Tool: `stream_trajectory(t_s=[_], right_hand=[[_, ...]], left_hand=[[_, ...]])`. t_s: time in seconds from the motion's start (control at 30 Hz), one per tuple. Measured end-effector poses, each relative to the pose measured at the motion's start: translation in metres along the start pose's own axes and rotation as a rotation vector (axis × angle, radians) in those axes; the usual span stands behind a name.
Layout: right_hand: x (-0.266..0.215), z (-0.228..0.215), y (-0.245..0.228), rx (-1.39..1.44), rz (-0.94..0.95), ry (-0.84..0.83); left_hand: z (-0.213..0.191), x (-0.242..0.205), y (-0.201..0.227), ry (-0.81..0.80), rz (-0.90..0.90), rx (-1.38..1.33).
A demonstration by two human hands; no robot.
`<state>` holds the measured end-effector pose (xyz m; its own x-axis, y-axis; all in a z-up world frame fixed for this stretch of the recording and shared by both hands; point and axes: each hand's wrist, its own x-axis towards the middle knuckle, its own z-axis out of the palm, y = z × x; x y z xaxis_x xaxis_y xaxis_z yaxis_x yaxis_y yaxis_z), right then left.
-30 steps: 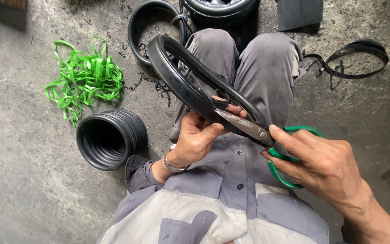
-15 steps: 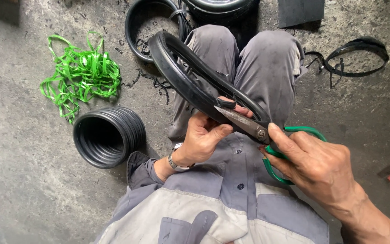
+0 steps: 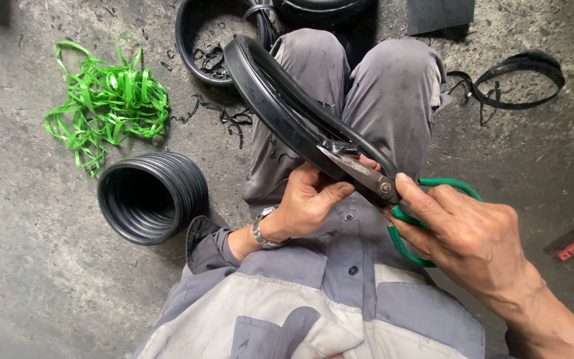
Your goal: The person sits on the workshop floor holding a black rubber ring across their lap and cuts along its edge with green-handled shears, rotating the ring to continue the cut around the circumference. They reposition the ring in their hands and set it down at the end.
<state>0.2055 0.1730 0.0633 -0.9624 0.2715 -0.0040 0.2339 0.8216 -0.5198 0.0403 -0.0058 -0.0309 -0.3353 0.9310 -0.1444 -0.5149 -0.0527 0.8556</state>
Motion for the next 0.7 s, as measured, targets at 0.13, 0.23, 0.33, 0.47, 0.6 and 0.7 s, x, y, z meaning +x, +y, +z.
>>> stream_trajectory(t_s=[0.13, 0.23, 0.33, 0.47, 0.6, 0.7], right_hand=[[0.004, 0.001, 0.0, -0.018, 0.001, -0.015], [0.008, 0.0, -0.002, -0.02, -0.023, 0.005], [0.009, -0.003, -0.004, -0.034, 0.007, -0.003], [0.012, -0.007, -0.004, 0.031, -0.011, 0.035], [0.014, -0.008, -0.008, 0.108, -0.045, 0.016], [0.02, -0.017, -0.016, 0.152, -0.163, 0.149]], left_hand=[[0.005, 0.001, -0.005, 0.012, 0.012, -0.004], [0.008, 0.001, -0.013, -0.017, -0.016, 0.055], [0.009, 0.003, -0.007, -0.016, -0.077, -0.089], [-0.012, 0.009, 0.042, -0.027, -0.013, 0.017], [-0.033, -0.002, 0.075, 0.239, 0.003, -0.463], [-0.026, -0.014, 0.092, 0.231, 0.089, -0.399]])
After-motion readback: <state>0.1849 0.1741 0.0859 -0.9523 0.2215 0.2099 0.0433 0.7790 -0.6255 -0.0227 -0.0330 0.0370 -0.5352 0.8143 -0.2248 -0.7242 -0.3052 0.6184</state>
